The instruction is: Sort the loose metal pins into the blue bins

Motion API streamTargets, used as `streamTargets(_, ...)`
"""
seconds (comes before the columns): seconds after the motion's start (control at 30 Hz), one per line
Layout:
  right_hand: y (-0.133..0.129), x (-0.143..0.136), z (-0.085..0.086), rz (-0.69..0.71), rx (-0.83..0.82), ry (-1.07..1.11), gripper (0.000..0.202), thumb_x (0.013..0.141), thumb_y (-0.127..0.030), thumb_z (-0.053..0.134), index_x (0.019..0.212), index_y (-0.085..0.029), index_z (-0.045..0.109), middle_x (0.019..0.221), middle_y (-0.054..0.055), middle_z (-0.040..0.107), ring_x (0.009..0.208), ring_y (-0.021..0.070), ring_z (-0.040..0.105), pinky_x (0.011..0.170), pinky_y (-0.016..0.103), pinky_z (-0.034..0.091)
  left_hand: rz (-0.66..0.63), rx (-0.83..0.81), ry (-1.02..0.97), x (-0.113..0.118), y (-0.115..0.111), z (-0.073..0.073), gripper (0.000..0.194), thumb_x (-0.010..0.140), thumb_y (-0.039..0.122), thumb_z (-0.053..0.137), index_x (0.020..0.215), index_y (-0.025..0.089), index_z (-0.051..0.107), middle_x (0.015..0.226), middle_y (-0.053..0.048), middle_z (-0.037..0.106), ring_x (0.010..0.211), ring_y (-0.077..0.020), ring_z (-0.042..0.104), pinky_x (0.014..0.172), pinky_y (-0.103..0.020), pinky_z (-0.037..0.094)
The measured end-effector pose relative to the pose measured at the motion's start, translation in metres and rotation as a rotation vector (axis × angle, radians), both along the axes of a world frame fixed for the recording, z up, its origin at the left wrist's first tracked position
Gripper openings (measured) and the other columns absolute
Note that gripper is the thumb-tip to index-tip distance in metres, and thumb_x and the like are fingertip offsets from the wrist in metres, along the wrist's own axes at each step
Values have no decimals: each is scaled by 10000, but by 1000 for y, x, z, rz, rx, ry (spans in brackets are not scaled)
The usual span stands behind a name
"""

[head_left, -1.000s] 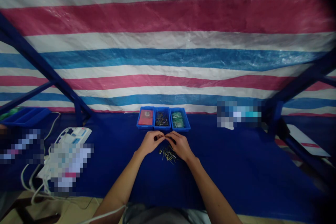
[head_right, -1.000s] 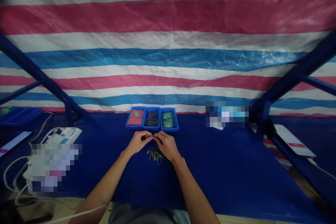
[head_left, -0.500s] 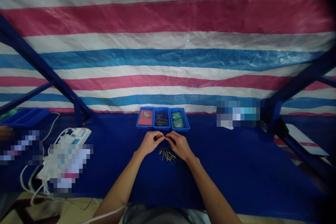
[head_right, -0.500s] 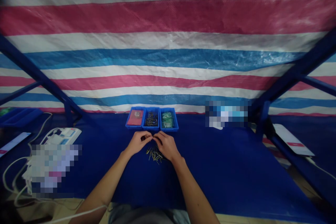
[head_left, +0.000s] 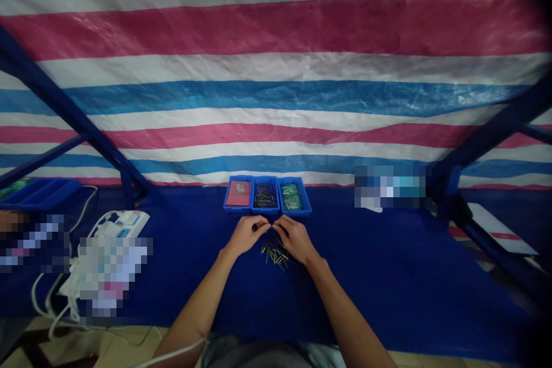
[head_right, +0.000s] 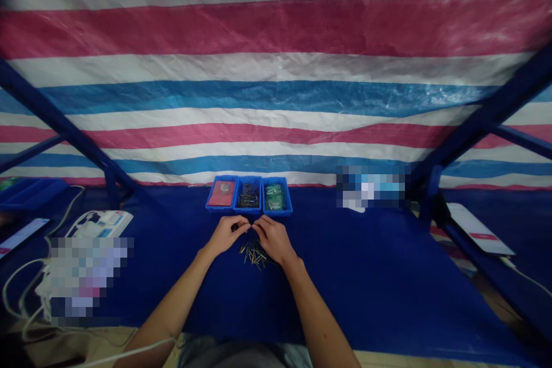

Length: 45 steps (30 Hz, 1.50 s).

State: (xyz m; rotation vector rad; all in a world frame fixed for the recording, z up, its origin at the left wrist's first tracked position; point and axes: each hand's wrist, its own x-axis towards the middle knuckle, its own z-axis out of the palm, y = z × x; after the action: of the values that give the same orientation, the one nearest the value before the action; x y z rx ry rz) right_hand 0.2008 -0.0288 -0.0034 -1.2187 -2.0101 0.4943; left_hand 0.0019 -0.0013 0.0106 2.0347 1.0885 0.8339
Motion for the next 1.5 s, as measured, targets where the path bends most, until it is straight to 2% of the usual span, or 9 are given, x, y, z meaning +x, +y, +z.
streamTargets(0.3, 0, 1, 1, -14, -13, -23, 276, 1054, -276, 393, 880, -214, 598, 870, 37, 623, 763, 163, 601, 716, 270, 429, -2, -6, -2, 0, 0, 2, 263, 956, 353, 578, 853, 153, 715, 770, -11, 725, 642, -122, 582, 612, -221, 371)
streamTargets(0.67, 2, 1, -4, -56, -10, -63, 422, 1074, -375, 322, 709, -215, 457, 686, 6, 547, 616, 146, 534, 629, 266, 362, 1, -16, -7, 0, 0, 2, 286, 964, 367, 563, 836, 156, 708, 739, -8, 715, 616, -121, 570, 600, -219, 370)
streamTargets(0.8, 2, 1, -3, -59, -11, -39, 435, 1070, -393, 338, 694, -214, 463, 675, 6, 551, 606, 144, 526, 618, 266, 359, 5, -1, -31, 0, -1, 2, 291, 961, 375, 571, 828, 155, 706, 726, -7, 708, 601, -116, 557, 590, -218, 365)
streamTargets(0.9, 1, 2, 0, -42, -5, 5, 399, 1068, -380, 356, 744, -212, 518, 749, 21, 593, 669, 151, 559, 661, 263, 392, 21, 15, -68, -1, -1, 1, 274, 953, 368, 585, 833, 153, 706, 704, -6, 697, 596, -114, 563, 585, -217, 366)
streamTargets(1.07, 1, 6, 5, -59, 9, 75, 332, 1061, -337, 378, 817, -213, 566, 807, 33, 615, 729, 162, 585, 703, 266, 417, 152, 79, -181, -3, -1, -2, 272, 935, 371, 606, 827, 147, 718, 646, -2, 654, 573, -114, 548, 590, -219, 395)
streamTargets(1.23, 0, 7, 7, -72, 5, 70, 330, 1054, -334, 395, 803, -211, 572, 791, 29, 619, 716, 160, 588, 702, 264, 417, 500, 164, -332, -2, 6, -9, 280, 862, 422, 688, 846, 150, 754, 562, 30, 534, 519, -101, 479, 560, -219, 400)
streamTargets(1.3, -1, 5, 6, -65, -3, 43, 336, 1050, -337, 403, 789, -211, 573, 780, 28, 619, 703, 160, 586, 688, 265, 413, 595, 154, -336, -1, 10, -13, 286, 849, 428, 699, 908, 157, 766, 543, 41, 498, 503, -95, 457, 549, -214, 392)
streamTargets(1.4, 0, 3, 4, -60, -14, 14, 301, 1037, -335, 431, 817, -214, 597, 787, 30, 635, 712, 168, 597, 690, 273, 417, 572, 101, -261, -3, 13, -16, 327, 840, 427, 703, 1051, 182, 756, 538, 52, 502, 502, -93, 459, 574, -207, 415)
streamTargets(1.5, 3, 5, 2, -60, -24, 1, 232, 1012, -316, 479, 866, -218, 631, 825, 34, 665, 751, 182, 614, 733, 293, 431, 510, 71, -225, -5, 11, -16, 337, 862, 457, 671, 1053, 189, 747, 541, 51, 500, 512, -95, 465, 579, -203, 422)
